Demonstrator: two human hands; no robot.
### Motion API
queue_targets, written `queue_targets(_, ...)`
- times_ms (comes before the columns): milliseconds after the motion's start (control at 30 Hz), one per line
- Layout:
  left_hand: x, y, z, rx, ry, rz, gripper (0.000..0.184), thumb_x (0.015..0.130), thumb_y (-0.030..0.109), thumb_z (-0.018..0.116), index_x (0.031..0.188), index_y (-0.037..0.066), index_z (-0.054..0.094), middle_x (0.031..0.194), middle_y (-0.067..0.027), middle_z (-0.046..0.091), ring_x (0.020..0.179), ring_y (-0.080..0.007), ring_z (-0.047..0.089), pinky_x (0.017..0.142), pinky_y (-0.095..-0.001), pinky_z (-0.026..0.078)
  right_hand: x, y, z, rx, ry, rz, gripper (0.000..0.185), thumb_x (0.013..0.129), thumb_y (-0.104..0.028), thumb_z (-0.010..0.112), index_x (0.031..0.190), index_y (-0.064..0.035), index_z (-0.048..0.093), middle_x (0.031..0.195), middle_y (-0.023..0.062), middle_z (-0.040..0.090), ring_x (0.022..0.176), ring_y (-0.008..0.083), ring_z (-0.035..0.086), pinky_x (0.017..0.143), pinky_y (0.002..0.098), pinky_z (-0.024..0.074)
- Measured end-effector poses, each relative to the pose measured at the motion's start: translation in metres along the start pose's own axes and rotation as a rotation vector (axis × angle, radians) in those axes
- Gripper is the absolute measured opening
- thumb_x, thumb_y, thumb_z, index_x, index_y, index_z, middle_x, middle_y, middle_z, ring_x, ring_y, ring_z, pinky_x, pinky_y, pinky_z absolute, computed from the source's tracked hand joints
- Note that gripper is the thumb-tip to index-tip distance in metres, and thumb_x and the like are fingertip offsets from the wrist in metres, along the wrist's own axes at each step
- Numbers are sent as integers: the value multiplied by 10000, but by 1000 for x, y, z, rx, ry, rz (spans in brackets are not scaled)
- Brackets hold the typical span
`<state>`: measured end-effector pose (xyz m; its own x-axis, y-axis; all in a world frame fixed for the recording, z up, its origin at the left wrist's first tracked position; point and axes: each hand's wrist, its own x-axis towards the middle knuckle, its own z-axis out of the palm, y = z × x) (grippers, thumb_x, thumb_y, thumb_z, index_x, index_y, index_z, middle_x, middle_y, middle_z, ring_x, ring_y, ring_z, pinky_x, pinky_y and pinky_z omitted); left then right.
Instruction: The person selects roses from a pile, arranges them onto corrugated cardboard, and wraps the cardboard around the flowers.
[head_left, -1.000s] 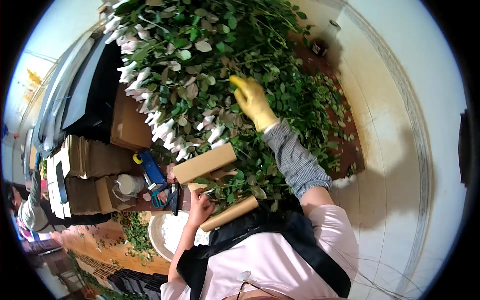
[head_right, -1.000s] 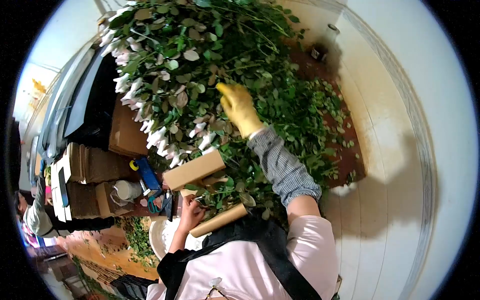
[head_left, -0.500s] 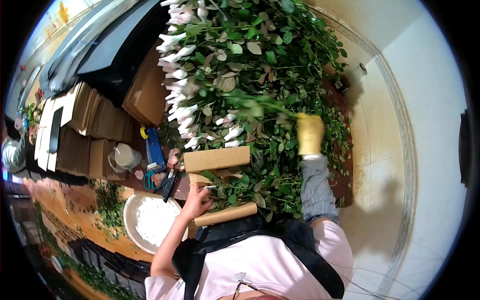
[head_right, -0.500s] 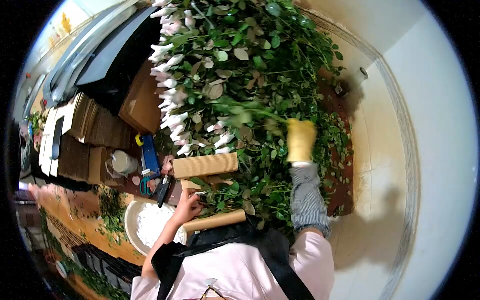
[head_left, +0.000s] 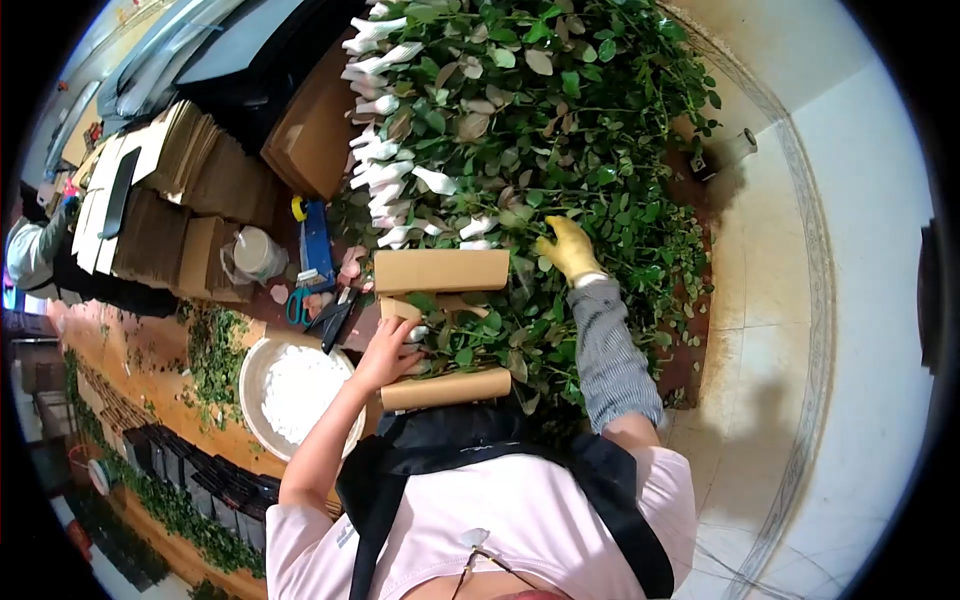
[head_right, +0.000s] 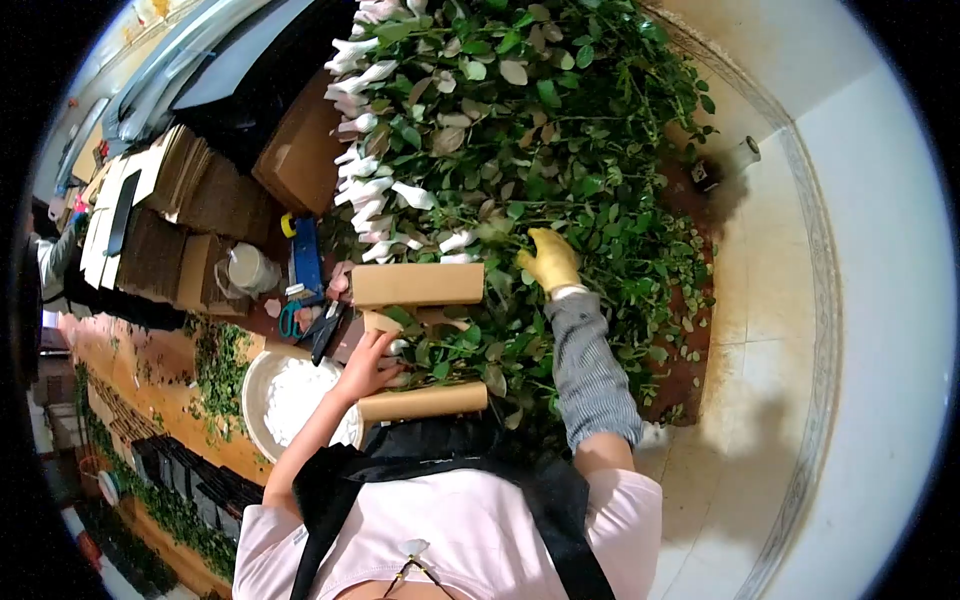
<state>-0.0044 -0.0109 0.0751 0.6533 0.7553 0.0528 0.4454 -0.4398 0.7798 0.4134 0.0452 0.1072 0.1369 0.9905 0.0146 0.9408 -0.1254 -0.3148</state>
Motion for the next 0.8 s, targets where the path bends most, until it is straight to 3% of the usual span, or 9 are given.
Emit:
queue_targets(100, -1, -4, 1, 13, 7, 5, 583, 746, 122, 788, 1282, 75, 563, 1123, -168, 535, 1084, -401, 495, 938, -443, 438, 4, 1, 8, -95, 74, -72, 327, 827, -137, 711, 1135, -31, 678, 1139, 170, 678, 1093, 359, 617, 960, 419, 504)
queue_targets(233, -3, -7, 5, 0, 43, 6, 530, 749, 128, 789, 1240, 79, 596, 1082, -150, 546, 1053, -390, 516, 914, -442, 447, -36, -29, -39, 92, 472, -131, 296, 817, -11, 687, 1111, -40, 686, 1134, 142, 697, 1079, 315, 651, 958, 403, 507)
queue_targets(333, -4, -4, 4, -43, 52, -19, 544, 743, 124, 792, 1243, 73, 585, 1094, -150, 568, 1040, -397, 538, 894, -449, 463, -67, -46, -86, 472, 313, -129, 287, 829, 63, 653, 1098, -29, 690, 1159, 126, 703, 1050, 260, 673, 907, 339, 536)
queue_targets(433, -3, -4, 3, -43, 66, -12, 552, 743, 127, 790, 1246, 58, 575, 1129, -167, 575, 1064, -400, 554, 898, -446, 475, -89, -55, -84, 712, -76, -176, 251, 878, 79, 607, 1073, -45, 706, 1118, 95, 719, 964, 195, 687, 826, 282, 565)
queue_targets(500, -3, -4, 4, -43, 74, 15, 554, 743, 127, 792, 1246, 55, 572, 1139, -173, 576, 1064, -405, 560, 893, -451, 479, -98, -71, -71, 469, -291, -190, 216, 905, 10, 621, 1085, -68, 711, 1062, 75, 727, 902, 214, 689, 800, 320, 578)
queue_targets(533, -3, 0, 2, -111, -10, -157, 550, 745, 137, 797, 1240, 42, 578, 1144, -174, 580, 1061, -406, 560, 902, -448, 482, -105, -108, -76, 283, -378, -83, 199, 914, -33, 631, 1090, -80, 714, 1039, 70, 729, 876, 226, 689, 789, 342, 583)
queue_targets(633, -10, -14, 8, 72, 79, -17, 536, 742, 154, 807, 1217, 26, 594, 1095, -163, 596, 1035, -396, 575, 877, -433, 501, -118, -56, 19, 106, -417, -85, 441, 844, 15, 630, 1262, -120, 663, 1169, 147, 699, 1028, 292, 686, 899, 369, 548)
queue_targets(700, -11, -13, 7, 83, 54, -28, 541, 734, 155, 806, 1216, 29, 597, 1067, -153, 599, 1033, -382, 578, 872, -432, 502, -117, -56, 21, 23, -500, 77, 499, 814, 49, 592, 1277, -125, 658, 1201, 141, 687, 1079, 304, 668, 939, 369, 536)
queue_targets(800, -6, -10, 2, 143, 33, 26, 545, 716, 191, 804, 1204, 42, 612, 1099, -139, 584, 1072, -362, 562, 913, -451, 471, -121, -50, 15, -145, -608, 53, 368, 825, -6, 604, 1168, -101, 696, 1123, 143, 706, 998, 332, 678, 846, 405, 558)
